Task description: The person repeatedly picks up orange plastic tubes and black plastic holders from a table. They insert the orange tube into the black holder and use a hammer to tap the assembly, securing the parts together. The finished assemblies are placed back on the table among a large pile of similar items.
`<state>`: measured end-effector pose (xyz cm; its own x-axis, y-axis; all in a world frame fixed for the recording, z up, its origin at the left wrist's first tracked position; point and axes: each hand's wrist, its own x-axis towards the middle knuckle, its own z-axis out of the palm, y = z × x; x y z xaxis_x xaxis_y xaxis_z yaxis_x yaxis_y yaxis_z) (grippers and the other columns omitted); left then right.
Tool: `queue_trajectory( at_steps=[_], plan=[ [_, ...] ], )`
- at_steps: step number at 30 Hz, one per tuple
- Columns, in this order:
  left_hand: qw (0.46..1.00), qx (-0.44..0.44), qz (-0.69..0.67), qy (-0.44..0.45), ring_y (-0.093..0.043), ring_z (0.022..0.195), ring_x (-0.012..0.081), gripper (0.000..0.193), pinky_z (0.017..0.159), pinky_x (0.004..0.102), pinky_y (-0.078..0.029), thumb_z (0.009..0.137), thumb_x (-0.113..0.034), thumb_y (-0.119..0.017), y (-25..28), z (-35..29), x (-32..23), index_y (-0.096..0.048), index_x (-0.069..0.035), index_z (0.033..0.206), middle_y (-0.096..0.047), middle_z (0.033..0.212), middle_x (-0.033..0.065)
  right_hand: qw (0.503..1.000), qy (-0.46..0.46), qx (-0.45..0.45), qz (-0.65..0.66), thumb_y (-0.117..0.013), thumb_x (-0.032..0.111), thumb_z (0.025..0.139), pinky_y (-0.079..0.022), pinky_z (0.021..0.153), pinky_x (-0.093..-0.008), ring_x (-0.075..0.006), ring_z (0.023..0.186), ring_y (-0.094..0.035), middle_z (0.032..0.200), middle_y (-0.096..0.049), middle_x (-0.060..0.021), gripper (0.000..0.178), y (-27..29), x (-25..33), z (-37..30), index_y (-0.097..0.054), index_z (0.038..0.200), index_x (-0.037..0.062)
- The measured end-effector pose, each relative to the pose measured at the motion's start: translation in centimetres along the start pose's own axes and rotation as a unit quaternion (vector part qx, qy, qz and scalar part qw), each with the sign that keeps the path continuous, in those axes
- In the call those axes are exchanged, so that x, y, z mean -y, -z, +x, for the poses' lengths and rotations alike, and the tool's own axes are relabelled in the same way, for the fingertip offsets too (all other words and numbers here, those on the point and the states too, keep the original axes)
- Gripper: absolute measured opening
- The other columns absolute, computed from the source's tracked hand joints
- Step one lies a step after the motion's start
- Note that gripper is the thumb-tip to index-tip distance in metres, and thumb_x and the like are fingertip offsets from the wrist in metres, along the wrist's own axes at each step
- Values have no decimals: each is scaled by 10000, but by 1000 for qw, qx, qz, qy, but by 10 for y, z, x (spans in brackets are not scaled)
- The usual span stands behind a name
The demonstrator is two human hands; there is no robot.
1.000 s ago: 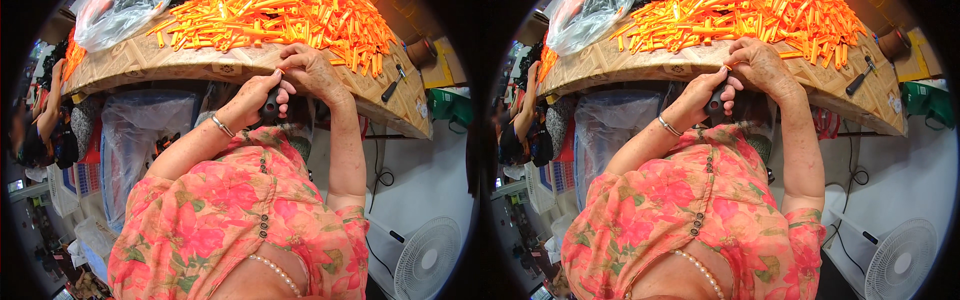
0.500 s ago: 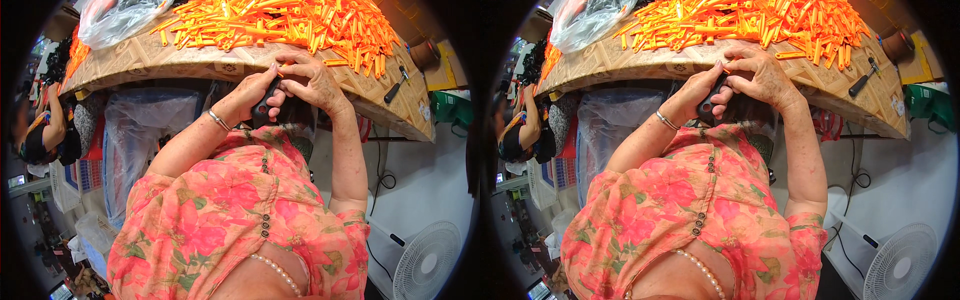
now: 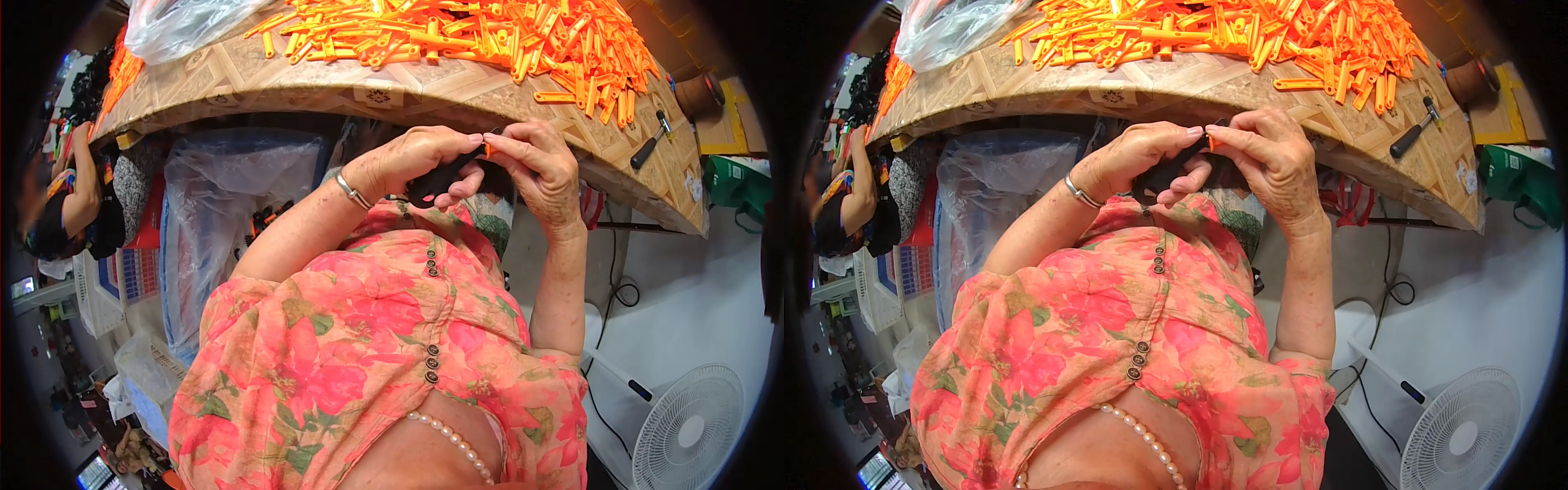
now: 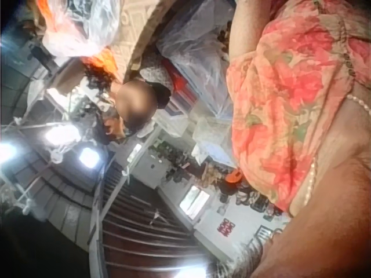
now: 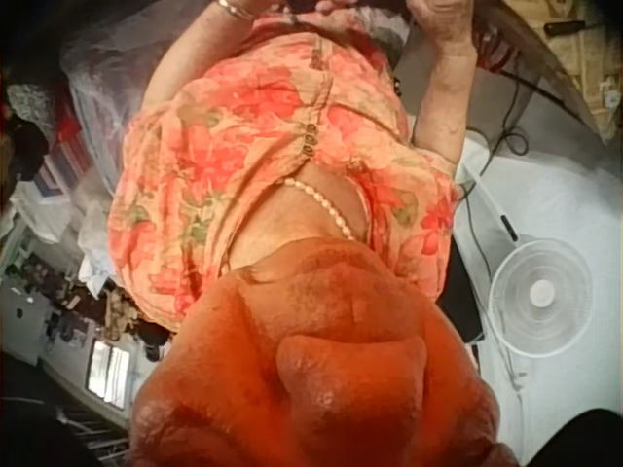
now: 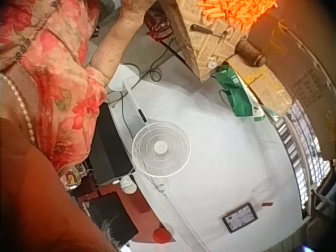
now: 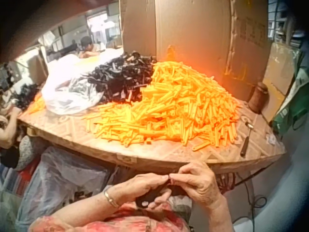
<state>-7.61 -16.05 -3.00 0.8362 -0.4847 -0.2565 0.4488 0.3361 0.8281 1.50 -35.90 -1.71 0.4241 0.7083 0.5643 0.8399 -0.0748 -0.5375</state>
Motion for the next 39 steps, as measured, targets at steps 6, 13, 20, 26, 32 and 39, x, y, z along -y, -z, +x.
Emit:
queue_trajectory(
  at_steps=[6,13,20,26,32,39],
  plan=[
    [985,26,156,-63,-513,515,82,313,500,227,-444,1023,-291,-419,3,3,5,-551,-9,997,-563,727,21,997,-69,-25,13,-684,-43,776,-484,710,-318,-206,801,-581,872,-568,-57,310,2,15,-22,-738,1037,114],
    [984,-28,178,-3,-616,583,84,261,488,204,-449,999,-229,-469,-10,-1,-1,-606,-18,1070,-622,703,16,998,-52,-3,20,-698,-33,778,-483,697,-296,-188,823,-577,904,-537,-66,225,9,14,-14,-720,980,64],
    [976,10,218,-9,-602,592,65,211,545,202,-502,999,-185,-528,0,2,2,-631,-1,986,-624,706,5,990,-104,51,82,-688,-51,776,-498,718,-299,-193,848,-597,963,-532,-80,164,3,12,-17,-664,920,23],
    [949,9,315,-22,-575,576,57,223,537,222,-482,989,-201,-550,2,5,1,-639,2,962,-620,686,-3,986,-112,80,96,-668,-69,774,-536,728,-291,-189,857,-633,1014,-531,-89,175,3,9,-16,-624,928,1],
    [868,-13,490,-86,-596,566,128,258,545,300,-492,976,-232,-571,-3,5,-2,-636,16,945,-607,640,42,976,-171,72,116,-675,-33,780,-548,739,-305,-212,844,-654,1008,-570,-104,153,-3,13,-13,-615,920,-20],
    [813,-37,568,-123,-625,578,259,258,572,364,-497,933,-252,-614,-5,5,2,-631,4,902,-619,640,126,960,-222,154,68,-693,80,804,-505,654,-335,-232,761,-636,810,-619,-100,98,0,12,-16,-638,854,16]
  ],
)
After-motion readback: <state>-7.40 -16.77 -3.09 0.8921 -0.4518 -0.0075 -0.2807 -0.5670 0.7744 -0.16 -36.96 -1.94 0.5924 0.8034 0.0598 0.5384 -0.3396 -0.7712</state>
